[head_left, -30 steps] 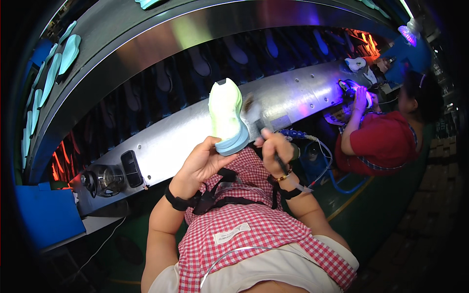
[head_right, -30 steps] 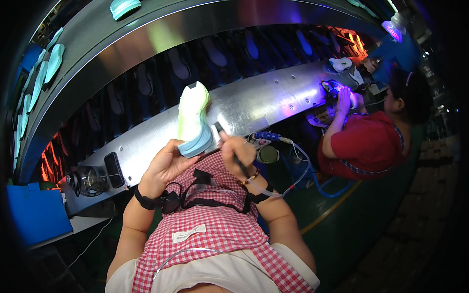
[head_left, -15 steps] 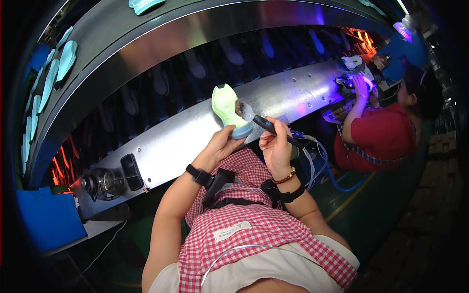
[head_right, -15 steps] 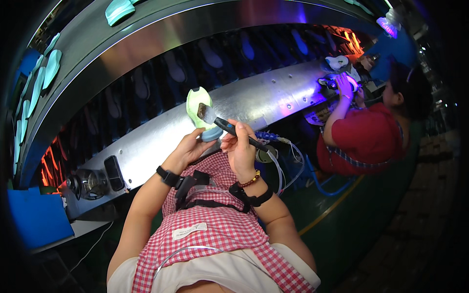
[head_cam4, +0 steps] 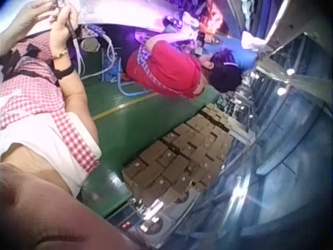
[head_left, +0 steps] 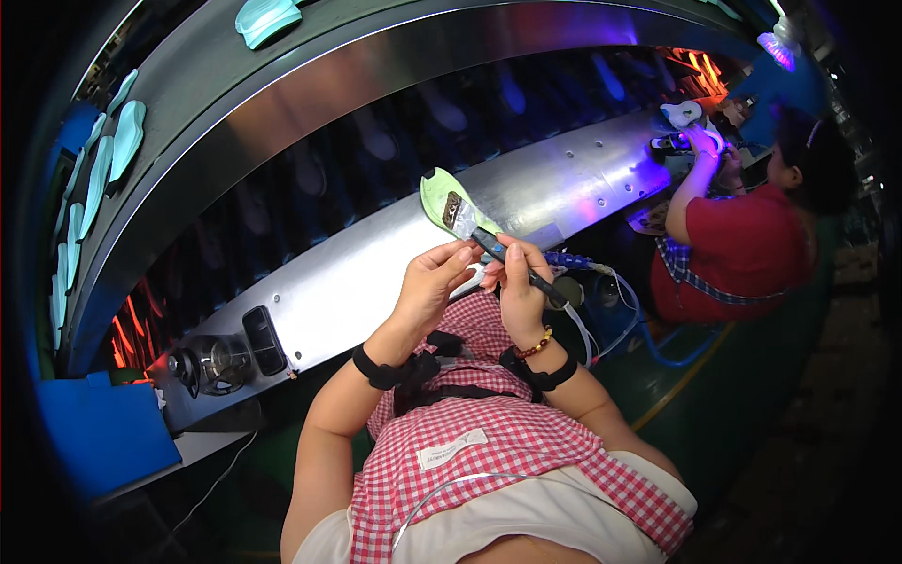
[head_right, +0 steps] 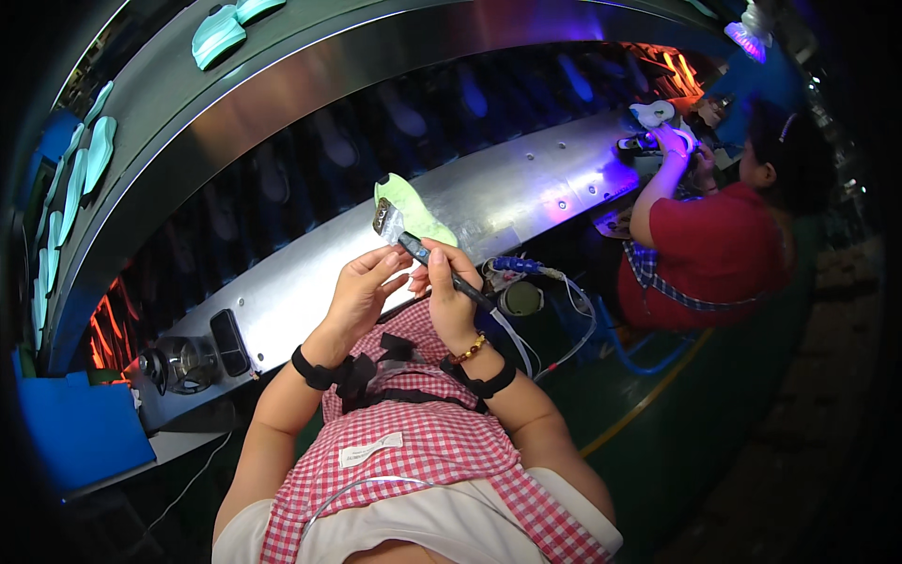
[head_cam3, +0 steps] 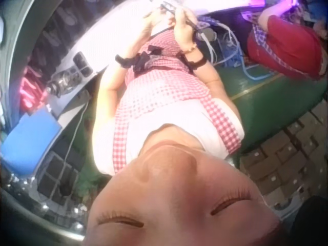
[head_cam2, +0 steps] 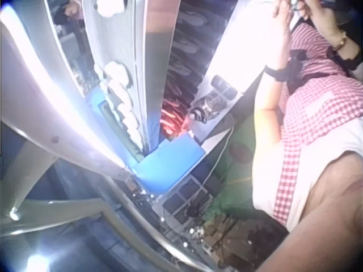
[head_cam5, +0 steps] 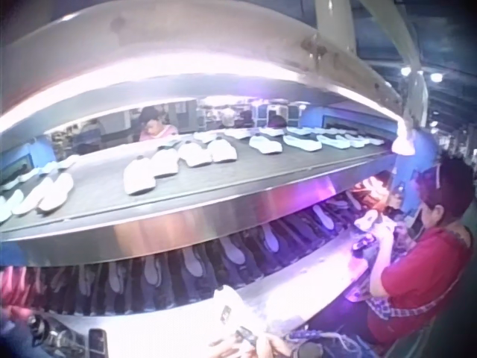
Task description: Apply adhesive to the surface of shoe soles using a handheld brush on a production line.
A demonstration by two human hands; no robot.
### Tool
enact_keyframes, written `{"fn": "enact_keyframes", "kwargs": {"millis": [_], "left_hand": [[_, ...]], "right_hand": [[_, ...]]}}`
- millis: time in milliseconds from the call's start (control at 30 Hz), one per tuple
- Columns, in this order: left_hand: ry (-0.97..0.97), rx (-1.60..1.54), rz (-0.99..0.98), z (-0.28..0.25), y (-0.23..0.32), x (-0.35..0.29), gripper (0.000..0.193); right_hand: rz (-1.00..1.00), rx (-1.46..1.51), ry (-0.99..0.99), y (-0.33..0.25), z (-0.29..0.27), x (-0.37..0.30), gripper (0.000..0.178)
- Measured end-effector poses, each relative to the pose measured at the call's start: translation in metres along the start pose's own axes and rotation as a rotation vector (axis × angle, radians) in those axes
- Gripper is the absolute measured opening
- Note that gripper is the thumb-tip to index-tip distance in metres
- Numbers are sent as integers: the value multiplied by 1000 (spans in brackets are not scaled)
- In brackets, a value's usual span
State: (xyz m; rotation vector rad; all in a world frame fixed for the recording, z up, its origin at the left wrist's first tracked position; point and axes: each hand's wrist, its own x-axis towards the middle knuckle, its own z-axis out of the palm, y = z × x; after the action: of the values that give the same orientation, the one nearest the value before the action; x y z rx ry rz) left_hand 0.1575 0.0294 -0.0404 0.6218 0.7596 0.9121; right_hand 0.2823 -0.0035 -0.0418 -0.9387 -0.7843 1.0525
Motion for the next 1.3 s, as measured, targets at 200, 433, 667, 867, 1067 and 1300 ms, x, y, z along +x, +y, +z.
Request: {"fn": "enact_keyframes", "kwargs": {"millis": [200, 433, 667, 867, 1067, 1300], "left_hand": [[145, -112, 80, 0, -4, -13, 22], [197, -154, 113, -4, -8, -18, 20], [211, -143, 138, -9, -7, -15, 17], [238, -26, 108, -3, -3, -19, 14], [255, 8, 95, -3, -3, -22, 15], [256, 107, 8, -14, -10, -14, 10]], "right_hand": [[-53, -60, -53, 8, 14, -14, 26], [-51, -77, -62, 14, 23, -22, 28], [-52, -45, -52, 16, 28, -24, 27], [-1, 5, -24, 14, 25, -18, 29], [19, 5, -17, 12, 23, -15, 30], [61, 79, -7, 11, 22, -15, 28]]}}
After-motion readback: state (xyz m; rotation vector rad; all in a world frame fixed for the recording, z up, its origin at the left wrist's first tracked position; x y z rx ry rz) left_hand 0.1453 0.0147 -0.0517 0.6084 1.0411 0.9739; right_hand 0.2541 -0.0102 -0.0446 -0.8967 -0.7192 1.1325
